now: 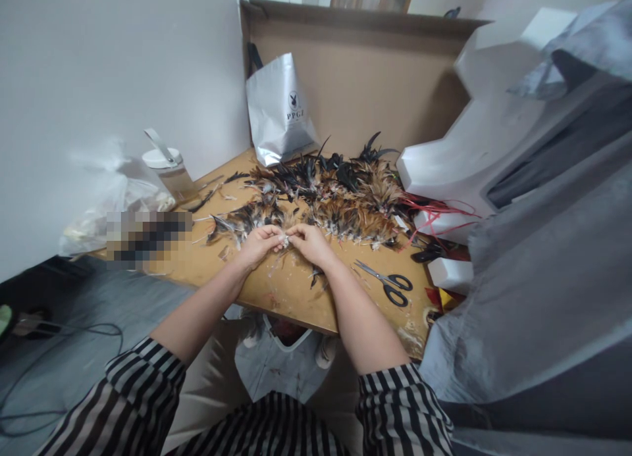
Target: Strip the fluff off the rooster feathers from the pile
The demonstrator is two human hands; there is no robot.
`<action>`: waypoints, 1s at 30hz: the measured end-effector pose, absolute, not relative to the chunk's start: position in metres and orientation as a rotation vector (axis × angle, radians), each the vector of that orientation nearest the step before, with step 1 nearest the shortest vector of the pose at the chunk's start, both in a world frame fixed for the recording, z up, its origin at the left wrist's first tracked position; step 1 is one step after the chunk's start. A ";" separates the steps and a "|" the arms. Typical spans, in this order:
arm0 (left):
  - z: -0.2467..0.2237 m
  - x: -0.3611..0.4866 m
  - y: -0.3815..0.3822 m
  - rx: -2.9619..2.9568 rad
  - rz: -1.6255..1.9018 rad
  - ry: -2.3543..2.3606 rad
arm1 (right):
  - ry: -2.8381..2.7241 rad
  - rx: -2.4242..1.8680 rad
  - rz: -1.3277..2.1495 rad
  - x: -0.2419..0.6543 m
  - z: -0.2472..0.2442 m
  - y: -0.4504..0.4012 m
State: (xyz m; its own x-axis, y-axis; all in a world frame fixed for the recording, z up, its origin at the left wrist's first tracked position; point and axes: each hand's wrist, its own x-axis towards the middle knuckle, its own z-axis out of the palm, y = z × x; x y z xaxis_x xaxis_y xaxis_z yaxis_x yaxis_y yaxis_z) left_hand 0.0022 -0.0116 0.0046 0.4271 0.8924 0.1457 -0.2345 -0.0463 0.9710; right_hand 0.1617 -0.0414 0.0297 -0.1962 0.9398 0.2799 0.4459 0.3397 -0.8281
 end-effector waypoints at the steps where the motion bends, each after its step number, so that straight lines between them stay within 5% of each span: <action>1: 0.005 0.002 -0.012 1.312 1.024 0.669 | -1.815 -1.255 0.721 0.162 0.030 -0.042; 30: 0.007 0.004 -0.015 1.347 0.962 0.756 | -1.622 -1.361 0.818 0.161 0.034 -0.043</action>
State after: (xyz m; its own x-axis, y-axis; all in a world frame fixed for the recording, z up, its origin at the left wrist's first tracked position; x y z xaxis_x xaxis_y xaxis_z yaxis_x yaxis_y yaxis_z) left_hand 0.0038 -0.0154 0.0074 0.4367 0.8955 0.0852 -0.1287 -0.0315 0.9912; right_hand 0.1614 -0.0429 0.0340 -0.0527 0.9801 0.1915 0.4286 0.1955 -0.8821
